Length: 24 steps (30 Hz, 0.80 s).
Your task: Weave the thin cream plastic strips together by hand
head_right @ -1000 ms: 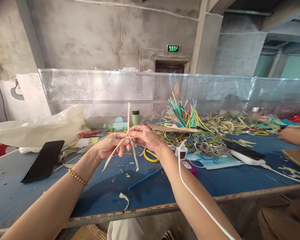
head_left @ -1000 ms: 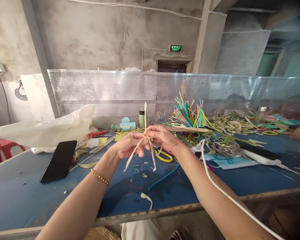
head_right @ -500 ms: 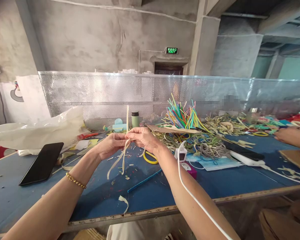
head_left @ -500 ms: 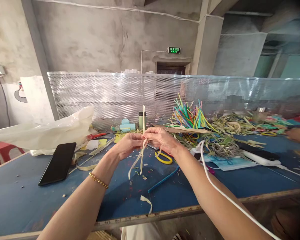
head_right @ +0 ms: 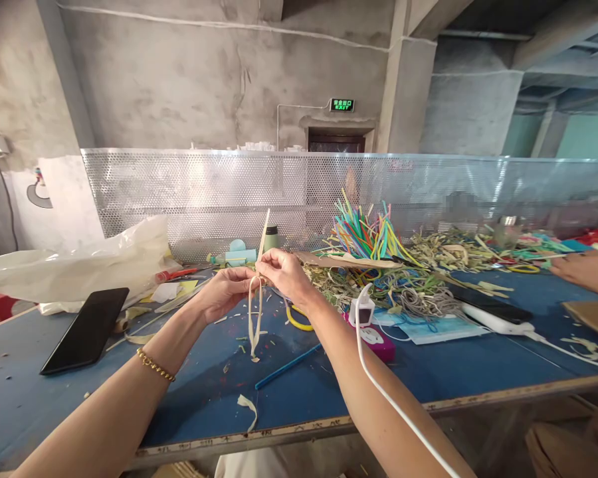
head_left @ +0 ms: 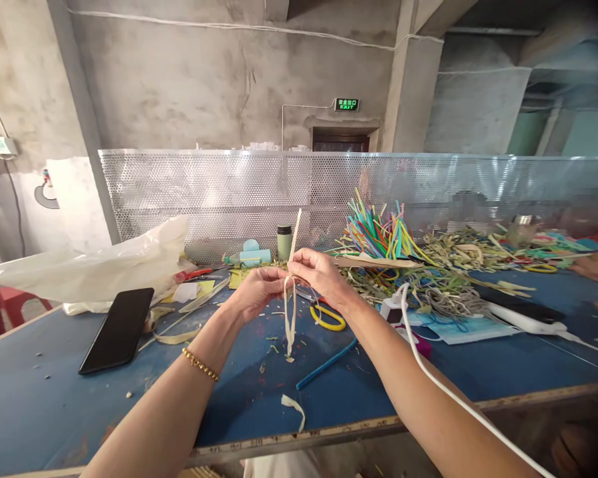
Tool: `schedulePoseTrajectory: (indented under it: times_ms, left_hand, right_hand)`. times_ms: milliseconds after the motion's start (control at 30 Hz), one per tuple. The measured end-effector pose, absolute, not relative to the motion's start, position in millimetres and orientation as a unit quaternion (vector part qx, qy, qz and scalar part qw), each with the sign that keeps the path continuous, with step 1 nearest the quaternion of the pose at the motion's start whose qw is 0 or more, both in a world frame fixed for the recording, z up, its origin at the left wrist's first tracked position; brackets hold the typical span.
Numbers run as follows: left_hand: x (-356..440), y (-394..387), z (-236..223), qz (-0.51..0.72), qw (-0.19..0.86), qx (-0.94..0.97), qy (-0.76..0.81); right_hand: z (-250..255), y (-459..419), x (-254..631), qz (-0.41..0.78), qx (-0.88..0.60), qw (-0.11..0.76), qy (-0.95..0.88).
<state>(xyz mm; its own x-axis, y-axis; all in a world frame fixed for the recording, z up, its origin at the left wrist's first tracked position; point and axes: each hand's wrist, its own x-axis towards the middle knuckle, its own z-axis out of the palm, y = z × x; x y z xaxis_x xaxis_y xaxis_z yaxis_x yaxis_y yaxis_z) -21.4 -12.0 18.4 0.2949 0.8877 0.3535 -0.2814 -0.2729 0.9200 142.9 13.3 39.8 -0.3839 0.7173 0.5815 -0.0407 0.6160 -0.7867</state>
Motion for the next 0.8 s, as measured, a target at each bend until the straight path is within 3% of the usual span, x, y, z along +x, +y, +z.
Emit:
schedulePoseTrajectory:
  times_ms: [500, 800]
  left_hand:
    - [-25, -7, 14, 0.509, 0.467, 0.649, 0.32]
    - [-27, -13, 21, 0.48, 0.494, 0.646, 0.328]
  right_hand:
    - [49, 28, 166, 0.247, -0.203, 0.525, -0.789]
    - [45, 19, 155, 0.232, -0.215, 0.526, -0.789]
